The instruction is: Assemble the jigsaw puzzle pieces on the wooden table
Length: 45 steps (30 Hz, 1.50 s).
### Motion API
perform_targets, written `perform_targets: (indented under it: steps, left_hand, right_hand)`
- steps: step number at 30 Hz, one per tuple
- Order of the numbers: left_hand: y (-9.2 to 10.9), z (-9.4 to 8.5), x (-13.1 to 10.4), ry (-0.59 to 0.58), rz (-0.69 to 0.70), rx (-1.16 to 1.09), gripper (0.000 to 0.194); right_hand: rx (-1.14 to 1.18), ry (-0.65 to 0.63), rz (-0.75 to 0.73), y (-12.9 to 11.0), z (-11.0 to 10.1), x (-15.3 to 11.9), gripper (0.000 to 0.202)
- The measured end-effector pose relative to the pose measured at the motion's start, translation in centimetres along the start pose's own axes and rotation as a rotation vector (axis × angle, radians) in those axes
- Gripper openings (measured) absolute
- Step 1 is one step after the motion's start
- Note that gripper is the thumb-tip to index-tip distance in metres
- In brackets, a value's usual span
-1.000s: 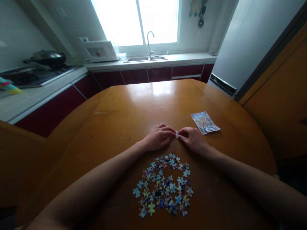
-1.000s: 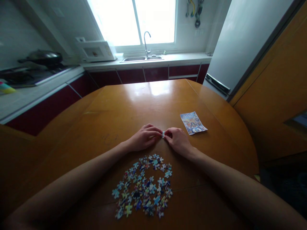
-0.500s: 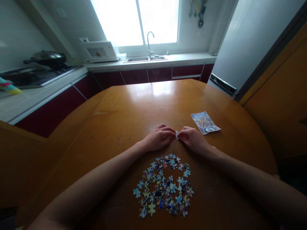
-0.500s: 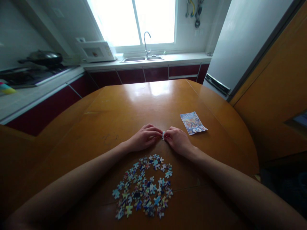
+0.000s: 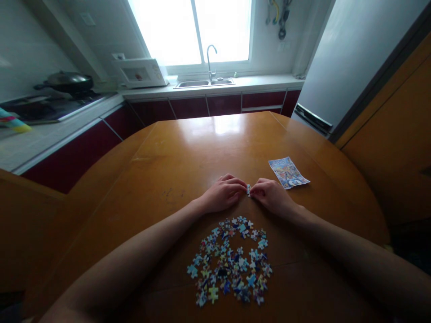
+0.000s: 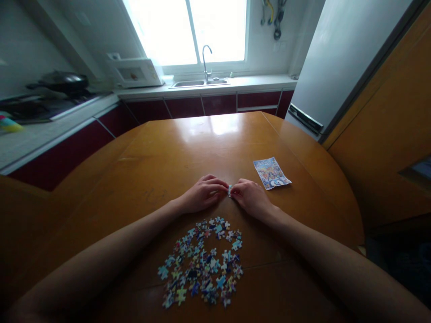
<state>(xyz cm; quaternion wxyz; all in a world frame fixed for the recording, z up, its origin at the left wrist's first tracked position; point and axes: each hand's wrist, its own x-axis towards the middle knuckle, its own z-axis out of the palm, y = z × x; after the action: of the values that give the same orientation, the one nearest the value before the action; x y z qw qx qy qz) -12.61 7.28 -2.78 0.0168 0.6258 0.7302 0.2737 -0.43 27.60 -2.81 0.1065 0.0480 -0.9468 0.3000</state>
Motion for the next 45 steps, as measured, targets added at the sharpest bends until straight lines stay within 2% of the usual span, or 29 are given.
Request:
perform_targets:
  steps: [12,19,22,29,36,45]
  left_hand:
    - [-0.09,-0.01,-0.1,-0.021,-0.001,0.048,0.025]
    - [0.29,-0.3,-0.12,-0.071,0.021,0.116,0.026]
    - [0.27,-0.23,-0.12,-0.075,0.019,0.123,0.026]
    - [0.11,-0.2,-0.18,-0.092,0.024,0.132,0.029]
    - [0.09,-0.15,-0.19,-0.094,0.033,0.155,0.033]
    - [-0.06,-0.23,-0.18,-0.104,0.021,0.137,0.033]
  right_hand:
    - [-0.091,-0.073,-0.034,0.04,-0.44,0.12,0.015]
    - [0.088,0.02,0.054,0.6,-0.84,0.37,0.02]
    - [0.077,0.029,0.039,0.74,-0.92,0.37,0.021]
    - [0.046,-0.043,0.012,0.38,-0.64,0.19,0.022]
    - [0.095,0.084,0.086,0.39,-0.63,0.35,0.016]
    - [0.06,0.041,0.094,-0.05,-0.19,0.21,0.008]
